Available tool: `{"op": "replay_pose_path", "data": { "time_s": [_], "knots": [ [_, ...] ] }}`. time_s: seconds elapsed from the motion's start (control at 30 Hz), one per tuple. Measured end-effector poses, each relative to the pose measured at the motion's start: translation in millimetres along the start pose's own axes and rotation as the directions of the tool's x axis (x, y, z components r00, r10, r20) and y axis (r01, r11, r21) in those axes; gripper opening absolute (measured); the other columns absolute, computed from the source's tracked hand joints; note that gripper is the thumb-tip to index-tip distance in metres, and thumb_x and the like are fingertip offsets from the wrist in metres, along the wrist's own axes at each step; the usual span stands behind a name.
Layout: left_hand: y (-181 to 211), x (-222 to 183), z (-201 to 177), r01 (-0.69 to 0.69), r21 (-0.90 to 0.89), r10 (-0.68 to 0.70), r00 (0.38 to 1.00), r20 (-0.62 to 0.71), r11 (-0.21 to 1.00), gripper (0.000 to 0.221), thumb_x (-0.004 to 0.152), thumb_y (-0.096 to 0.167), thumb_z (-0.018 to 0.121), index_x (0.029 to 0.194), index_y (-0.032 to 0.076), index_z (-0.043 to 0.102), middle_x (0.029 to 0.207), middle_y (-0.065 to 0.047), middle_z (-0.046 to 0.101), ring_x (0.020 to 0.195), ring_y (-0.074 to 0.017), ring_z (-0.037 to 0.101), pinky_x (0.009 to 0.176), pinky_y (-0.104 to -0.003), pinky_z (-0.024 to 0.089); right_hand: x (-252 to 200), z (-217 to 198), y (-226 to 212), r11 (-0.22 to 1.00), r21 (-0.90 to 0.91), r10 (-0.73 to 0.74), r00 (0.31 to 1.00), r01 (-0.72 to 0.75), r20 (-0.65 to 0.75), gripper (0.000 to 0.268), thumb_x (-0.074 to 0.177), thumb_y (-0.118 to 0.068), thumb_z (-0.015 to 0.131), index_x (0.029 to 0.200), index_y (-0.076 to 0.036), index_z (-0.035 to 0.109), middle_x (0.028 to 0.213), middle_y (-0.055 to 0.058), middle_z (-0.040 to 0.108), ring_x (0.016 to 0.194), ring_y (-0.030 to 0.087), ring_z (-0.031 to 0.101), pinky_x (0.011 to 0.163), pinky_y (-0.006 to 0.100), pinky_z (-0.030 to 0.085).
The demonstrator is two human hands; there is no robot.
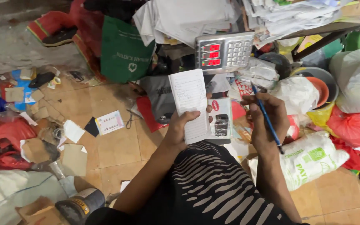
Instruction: Weighing various scrap items on a digital scale and recording the weights in a notebook.
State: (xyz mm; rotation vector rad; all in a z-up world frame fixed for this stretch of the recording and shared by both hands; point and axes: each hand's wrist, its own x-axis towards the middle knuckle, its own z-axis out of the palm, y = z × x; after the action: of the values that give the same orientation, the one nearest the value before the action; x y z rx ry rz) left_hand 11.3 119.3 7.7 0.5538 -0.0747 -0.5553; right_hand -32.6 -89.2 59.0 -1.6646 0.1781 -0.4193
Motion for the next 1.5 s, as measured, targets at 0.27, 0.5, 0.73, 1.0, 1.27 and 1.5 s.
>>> {"op": "replay_pose_path", "data": {
  "time_s": [0.27,0.5,0.73,1.0,1.27,1.5],
  "knots": [
    [-7,-36,-48,0.118,0.031,-0.116,0.992,-0.059,0.993,0.047,0.095,0.013,0.064,0.136,-0.006,0.052,0.108,-0.015,0.068,0.096,-0.0236,0.069,0.078,-0.037,0.056,-48,63,23,0.973,0.155,0.139,0.968,-0.173,0.207,0.013,0.103,-0.006,0.060,0.110,0.004,0.065,0.098,0.013,0.074,0.088,0.017,0.074,0.082,0.029,0.061],
    [-16,-61,-77,0.257,0.089,-0.253,0.966,-0.056,0.962,0.044,0.094,0.011,0.065,0.133,-0.007,0.056,0.104,-0.018,0.069,0.092,-0.0271,0.071,0.079,-0.038,0.060,-74,86,10,0.989,0.076,0.115,0.988,-0.123,0.104,0.021,0.103,-0.010,0.064,0.116,0.006,0.068,0.103,0.016,0.076,0.085,0.018,0.071,0.078,0.030,0.059],
    [-38,-59,-102,0.338,-0.221,-0.339,0.940,0.035,0.915,0.058,0.103,0.041,0.057,0.144,0.001,0.048,0.121,-0.016,0.064,0.102,-0.0284,0.068,0.084,-0.044,0.059,-92,96,13,0.996,0.010,-0.084,0.988,0.084,0.131,0.031,0.108,-0.023,0.055,0.115,0.005,0.068,0.119,0.015,0.072,0.091,0.016,0.068,0.072,0.027,0.056],
    [-7,-71,-70,0.255,-0.406,-0.294,0.955,-0.037,0.878,0.073,0.108,0.059,0.039,0.152,0.001,0.045,0.134,-0.017,0.062,0.117,-0.0277,0.065,0.102,-0.041,0.055,-107,95,18,0.997,-0.067,0.055,0.982,-0.044,0.182,0.026,0.106,-0.022,0.058,0.116,-0.001,0.069,0.114,0.010,0.075,0.097,0.017,0.071,0.076,0.028,0.057],
    [8,-64,-62,0.191,-0.357,-0.174,0.982,0.078,0.914,0.073,0.108,0.059,0.040,0.148,-0.001,0.047,0.131,-0.018,0.063,0.110,-0.0305,0.066,0.094,-0.046,0.054,-99,96,19,0.997,-0.072,0.023,0.971,-0.006,0.240,0.027,0.106,-0.023,0.062,0.120,0.000,0.068,0.115,0.011,0.075,0.108,0.019,0.069,0.101,0.032,0.054],
    [-7,-45,-61,0.169,-0.277,-0.189,0.981,-0.044,0.946,0.080,0.108,0.062,0.037,0.145,-0.007,0.049,0.129,-0.020,0.064,0.114,-0.0296,0.066,0.103,-0.043,0.053,-81,83,20,0.993,-0.047,0.113,0.965,-0.105,0.236,0.025,0.103,-0.019,0.062,0.119,0.000,0.067,0.113,0.012,0.076,0.099,0.016,0.071,0.090,0.030,0.057]
  ]
}}
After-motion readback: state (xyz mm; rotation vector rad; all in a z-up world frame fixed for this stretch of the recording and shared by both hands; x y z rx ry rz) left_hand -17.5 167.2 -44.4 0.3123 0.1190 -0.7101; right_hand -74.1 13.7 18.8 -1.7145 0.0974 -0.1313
